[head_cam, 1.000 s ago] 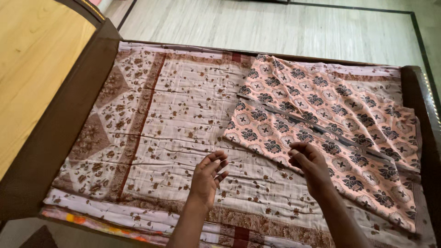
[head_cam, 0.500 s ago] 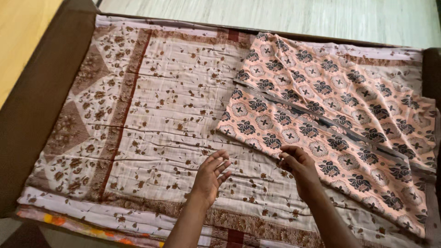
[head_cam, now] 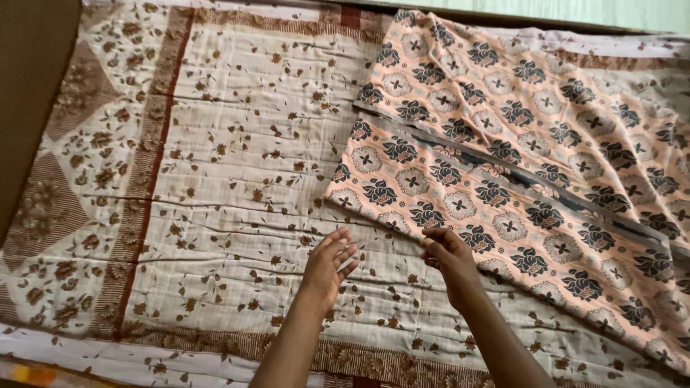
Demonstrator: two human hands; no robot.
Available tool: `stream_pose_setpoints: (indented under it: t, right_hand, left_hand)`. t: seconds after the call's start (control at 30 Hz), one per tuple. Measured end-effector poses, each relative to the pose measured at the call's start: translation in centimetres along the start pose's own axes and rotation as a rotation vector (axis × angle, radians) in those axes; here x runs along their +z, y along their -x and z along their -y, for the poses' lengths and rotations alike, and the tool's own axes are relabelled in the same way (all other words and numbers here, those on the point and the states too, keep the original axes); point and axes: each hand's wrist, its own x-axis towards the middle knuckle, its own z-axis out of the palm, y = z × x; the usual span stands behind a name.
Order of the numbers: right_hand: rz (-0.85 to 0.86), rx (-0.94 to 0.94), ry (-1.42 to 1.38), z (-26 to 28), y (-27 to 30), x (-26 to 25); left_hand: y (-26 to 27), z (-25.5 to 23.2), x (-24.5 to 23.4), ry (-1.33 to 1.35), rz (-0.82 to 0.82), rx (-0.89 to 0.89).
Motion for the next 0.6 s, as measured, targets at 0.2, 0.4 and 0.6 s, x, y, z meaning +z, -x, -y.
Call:
stream_pose_setpoints:
  t: [0.2,0.4,0.6]
  right_hand:
    - [-0.011,0.040,0.013,-1.5,-2.6,1.3]
    - [-0.030,0.164,0.003,-3.5,-5.1,2.1]
    - [-0.039,0.264,-0.164,-6.2,-7.2,1.6]
  left_hand:
    - [-4.4,1.3,-1.1,0.006,0.012,-0.006]
    - [-8.2,2.2,-1.4,-0.051,-0.011,-0.050]
    - [-11.6,3.0,-1.8,0.051,-0.033,-0.092]
